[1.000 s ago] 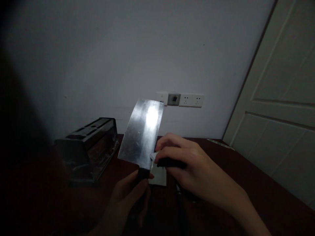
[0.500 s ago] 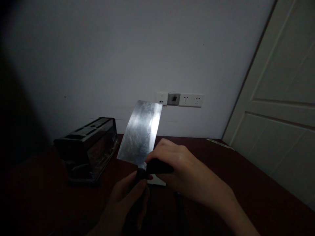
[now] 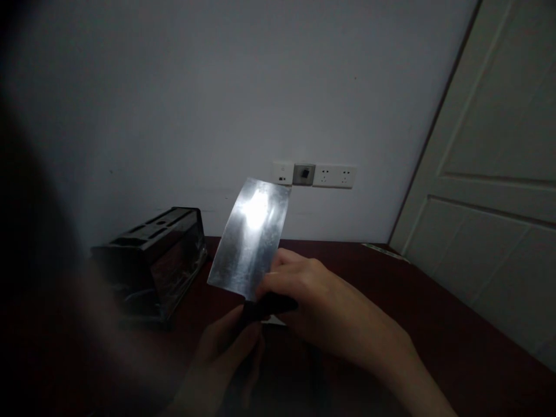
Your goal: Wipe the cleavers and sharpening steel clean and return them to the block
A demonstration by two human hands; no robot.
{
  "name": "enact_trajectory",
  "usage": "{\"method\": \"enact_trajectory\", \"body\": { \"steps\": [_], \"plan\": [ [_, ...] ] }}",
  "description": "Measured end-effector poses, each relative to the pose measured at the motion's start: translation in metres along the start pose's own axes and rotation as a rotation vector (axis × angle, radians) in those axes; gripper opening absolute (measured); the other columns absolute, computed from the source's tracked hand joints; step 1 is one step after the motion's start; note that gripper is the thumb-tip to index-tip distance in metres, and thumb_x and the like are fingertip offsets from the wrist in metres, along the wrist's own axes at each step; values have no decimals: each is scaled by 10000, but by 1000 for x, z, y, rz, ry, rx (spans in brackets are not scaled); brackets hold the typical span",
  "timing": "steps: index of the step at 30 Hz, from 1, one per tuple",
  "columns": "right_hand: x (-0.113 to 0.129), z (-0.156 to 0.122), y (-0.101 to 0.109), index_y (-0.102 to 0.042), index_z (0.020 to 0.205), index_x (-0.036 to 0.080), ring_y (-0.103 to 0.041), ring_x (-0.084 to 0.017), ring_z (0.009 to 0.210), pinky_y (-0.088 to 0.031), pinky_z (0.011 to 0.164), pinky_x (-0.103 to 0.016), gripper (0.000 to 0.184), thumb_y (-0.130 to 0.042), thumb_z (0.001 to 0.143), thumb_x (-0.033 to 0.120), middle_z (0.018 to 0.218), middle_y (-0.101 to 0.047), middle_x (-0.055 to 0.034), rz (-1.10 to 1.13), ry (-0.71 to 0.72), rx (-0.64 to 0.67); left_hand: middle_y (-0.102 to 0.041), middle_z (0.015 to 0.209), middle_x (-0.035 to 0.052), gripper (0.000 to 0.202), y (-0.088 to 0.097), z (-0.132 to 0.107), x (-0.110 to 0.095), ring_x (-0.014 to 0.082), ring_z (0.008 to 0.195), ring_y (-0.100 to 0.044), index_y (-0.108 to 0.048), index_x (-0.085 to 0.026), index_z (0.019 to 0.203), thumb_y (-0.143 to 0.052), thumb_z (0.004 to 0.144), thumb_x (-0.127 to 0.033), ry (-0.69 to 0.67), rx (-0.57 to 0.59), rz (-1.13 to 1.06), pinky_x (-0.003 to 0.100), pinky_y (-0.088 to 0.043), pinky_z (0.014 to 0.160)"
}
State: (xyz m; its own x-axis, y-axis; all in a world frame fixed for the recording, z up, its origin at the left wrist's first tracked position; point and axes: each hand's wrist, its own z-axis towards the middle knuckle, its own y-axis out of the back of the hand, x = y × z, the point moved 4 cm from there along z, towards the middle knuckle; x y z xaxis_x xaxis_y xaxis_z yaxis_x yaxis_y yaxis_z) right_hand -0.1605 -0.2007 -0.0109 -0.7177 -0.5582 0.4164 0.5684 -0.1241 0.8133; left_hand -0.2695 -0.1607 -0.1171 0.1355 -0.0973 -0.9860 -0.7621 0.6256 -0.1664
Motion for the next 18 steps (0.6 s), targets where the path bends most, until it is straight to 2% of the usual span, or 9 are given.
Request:
{"method": "enact_trajectory", "body": {
  "steps": [3, 7, 11, 15, 18],
  "plan": [
    [2, 4, -7, -624, 769, 170, -494, -81, 682, -397, 572, -182, 196, -528, 770, 0, 777, -517, 2, -36, 11, 0, -436, 487, -56, 319, 0, -3, 1, 46, 343, -371, -513, -165, 744, -562, 756, -480, 9, -12, 8, 165, -277, 336],
    [3, 12, -18, -595, 797, 165, -493, -120, 817, -414, 672, -223, 208, -497, 772, -17, 845, -564, -14, -87, 117, 2, -505, 515, -25, 298, 5, -5, 5, 84, 421, -455, -578, -169, 774, -598, 735, -463, -9, -38, 24, 187, -350, 393],
    [5, 9, -11, -597, 838, 160, -504, -133, 873, -418, 736, -244, 214, -499, 777, -21, 890, -590, -28, -55, 135, -4, -481, 468, -40, 322, 6, -1, 8, 68, 364, -408, -581, -163, 776, -583, 744, -483, -13, -15, 5, 176, -309, 354],
    [5, 4, -3, -623, 811, 165, -522, -133, 841, -420, 706, -242, 213, -509, 785, -13, 845, -606, -25, -43, 98, 27, -435, 444, -62, 344, 4, 2, 4, 46, 323, -357, -566, -151, 820, -564, 759, -490, -38, -11, 3, 162, -264, 324],
    [3, 6, -7, -626, 771, 164, -517, -123, 805, -416, 665, -229, 212, -503, 792, -6, 807, -596, -17, -63, 74, 37, -440, 482, -58, 329, 5, 3, 5, 45, 344, -379, -556, -154, 818, -563, 765, -478, -20, -28, 1, 159, -284, 334]
  ]
}}
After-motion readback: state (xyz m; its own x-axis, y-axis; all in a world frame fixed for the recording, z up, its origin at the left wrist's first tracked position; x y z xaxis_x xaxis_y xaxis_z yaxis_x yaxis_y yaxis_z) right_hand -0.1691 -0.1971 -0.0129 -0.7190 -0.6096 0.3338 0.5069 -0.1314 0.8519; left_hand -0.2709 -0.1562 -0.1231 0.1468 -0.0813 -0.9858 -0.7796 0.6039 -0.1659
